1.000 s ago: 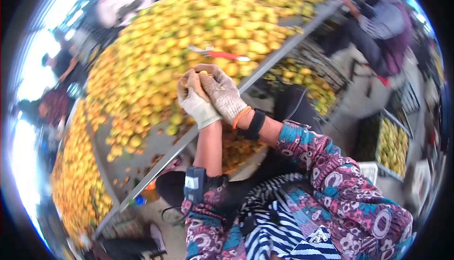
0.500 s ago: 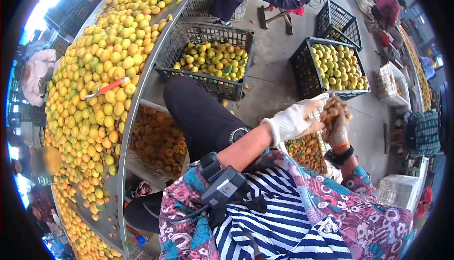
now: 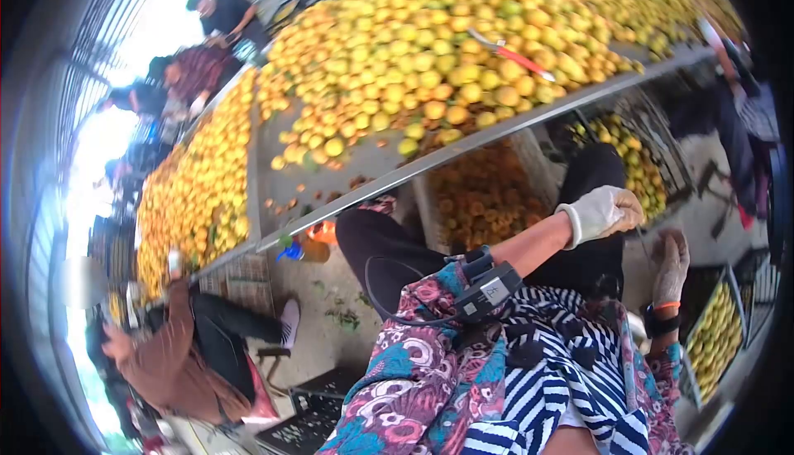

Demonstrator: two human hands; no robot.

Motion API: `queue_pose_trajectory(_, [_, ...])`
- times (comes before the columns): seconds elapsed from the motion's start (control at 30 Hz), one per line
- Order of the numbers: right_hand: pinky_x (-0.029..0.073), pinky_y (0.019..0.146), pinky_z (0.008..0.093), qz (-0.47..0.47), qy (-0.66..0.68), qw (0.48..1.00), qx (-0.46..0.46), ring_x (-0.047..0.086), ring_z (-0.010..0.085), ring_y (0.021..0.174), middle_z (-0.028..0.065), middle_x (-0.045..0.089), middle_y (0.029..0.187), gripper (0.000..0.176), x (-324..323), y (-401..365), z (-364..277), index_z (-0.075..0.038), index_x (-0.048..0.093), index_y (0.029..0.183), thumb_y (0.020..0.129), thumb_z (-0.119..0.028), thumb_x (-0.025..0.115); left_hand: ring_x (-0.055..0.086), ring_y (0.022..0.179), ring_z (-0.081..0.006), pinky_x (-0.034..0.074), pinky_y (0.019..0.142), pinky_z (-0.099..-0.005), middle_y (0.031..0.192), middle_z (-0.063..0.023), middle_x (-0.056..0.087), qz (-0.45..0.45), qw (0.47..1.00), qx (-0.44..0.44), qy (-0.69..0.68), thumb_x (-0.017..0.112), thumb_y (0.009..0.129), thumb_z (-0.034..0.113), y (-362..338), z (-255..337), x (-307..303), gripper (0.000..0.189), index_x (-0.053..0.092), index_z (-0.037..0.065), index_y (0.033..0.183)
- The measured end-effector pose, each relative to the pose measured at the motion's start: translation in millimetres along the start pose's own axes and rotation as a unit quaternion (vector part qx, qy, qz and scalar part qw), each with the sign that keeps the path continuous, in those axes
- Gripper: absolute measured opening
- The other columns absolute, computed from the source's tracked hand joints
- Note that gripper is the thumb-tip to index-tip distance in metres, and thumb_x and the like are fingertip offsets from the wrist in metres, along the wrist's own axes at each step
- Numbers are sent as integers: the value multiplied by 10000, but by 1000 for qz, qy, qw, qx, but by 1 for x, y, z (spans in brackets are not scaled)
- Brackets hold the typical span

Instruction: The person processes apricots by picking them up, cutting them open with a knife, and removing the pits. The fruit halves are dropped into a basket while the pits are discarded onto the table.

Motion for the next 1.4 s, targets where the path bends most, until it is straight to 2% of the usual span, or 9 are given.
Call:
queue_pose_trajectory(0.27, [429, 655, 192, -374, -130, 905, -157, 525, 48, 735, -6, 607, 864, 123, 267, 13, -110, -27, 613, 1005, 939, -91, 532, 636, 775, -133, 496, 708, -254, 840, -82, 681, 438, 871, 35, 220, 619, 834, 147, -161, 50, -187, 194, 675, 25, 974])
queue_pose_trajectory(0.43, [476, 706, 271, -271, -299, 819, -409, 587, 150, 748, 73, 624, 863, 170, 367, 75, -118, -37, 597, 1043, 886, -103, 595, 571, 638, -131, 469, 605, -264, 769, -79, 655, 578, 752, -46, 314, 600, 819, 130, -268, 9, -271, 211, 661, 31, 995])
queue_pose_trajectory(0.6, [490, 779, 441, -138, -564, 686, -438, 630, 345, 910, 130, 648, 1015, 380, 418, 139, -84, -118, 553, 1167, 864, -345, 582, 653, 750, -231, 497, 694, -332, 846, -149, 674, 581, 710, -145, 370, 657, 798, 231, -293, -2, -288, 287, 663, 50, 1020])
queue_pose_trajectory(0.9, [493, 740, 422, -133, -562, 730, -366, 637, 357, 873, 165, 657, 973, 308, 422, 168, -74, -115, 563, 1123, 888, -314, 567, 623, 1022, -306, 493, 847, -407, 1113, -130, 649, 454, 712, -346, 409, 715, 741, 393, -236, -2, -296, 507, 614, 127, 1160])
queue_pose_trajectory(1.0, [465, 567, 288, -194, -294, 905, -239, 578, 142, 624, 62, 602, 732, 208, 410, 180, -82, -76, 574, 1031, 946, -259, 526, 620, 1025, -310, 486, 879, -397, 1090, -158, 651, 474, 712, -322, 407, 719, 723, 420, -233, -15, -307, 551, 611, 134, 1181])
queue_pose_trajectory(1.03, [395, 467, 211, -261, -88, 952, -135, 494, 49, 542, -4, 522, 655, 204, 409, 163, -85, -87, 570, 1012, 955, -276, 519, 617, 1026, -314, 484, 888, -392, 1084, -171, 651, 482, 714, -307, 405, 720, 717, 428, -232, -15, -309, 562, 612, 134, 1183])
queue_pose_trajectory(1.13, [315, 382, 189, -349, -49, 936, -23, 423, 46, 443, -31, 486, 613, 196, 401, 99, -94, -119, 535, 990, 959, -313, 522, 636, 1003, -276, 492, 879, -370, 1083, -153, 653, 499, 770, -238, 319, 741, 724, 300, -239, -16, -314, 532, 592, 84, 1187])
queue_pose_trajectory(1.23, [302, 345, 203, -359, -2, 924, 131, 403, 74, 401, -22, 477, 590, 224, 392, 55, -68, -145, 516, 987, 974, -366, 485, 609, 990, -215, 489, 849, -316, 1084, -122, 638, 515, 846, 25, 135, 720, 718, 157, -249, -27, -324, 472, 578, 43, 1154])
queue_pose_trajectory(1.4, [329, 359, 196, -409, -66, 898, 148, 418, 76, 415, -9, 517, 654, 253, 398, -3, -53, -118, 510, 1135, 983, -318, 483, 552, 1053, -150, 442, 931, -297, 1124, -80, 584, 495, 849, 182, -21, 711, 737, 53, -257, -10, -311, 501, 470, 61, 1177])
Point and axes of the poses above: each hand's wrist, its own y-axis towards the middle knuckle, its own x-axis out of the palm, z = x × y, the point moved 4 cm from there along y, towards the middle knuckle
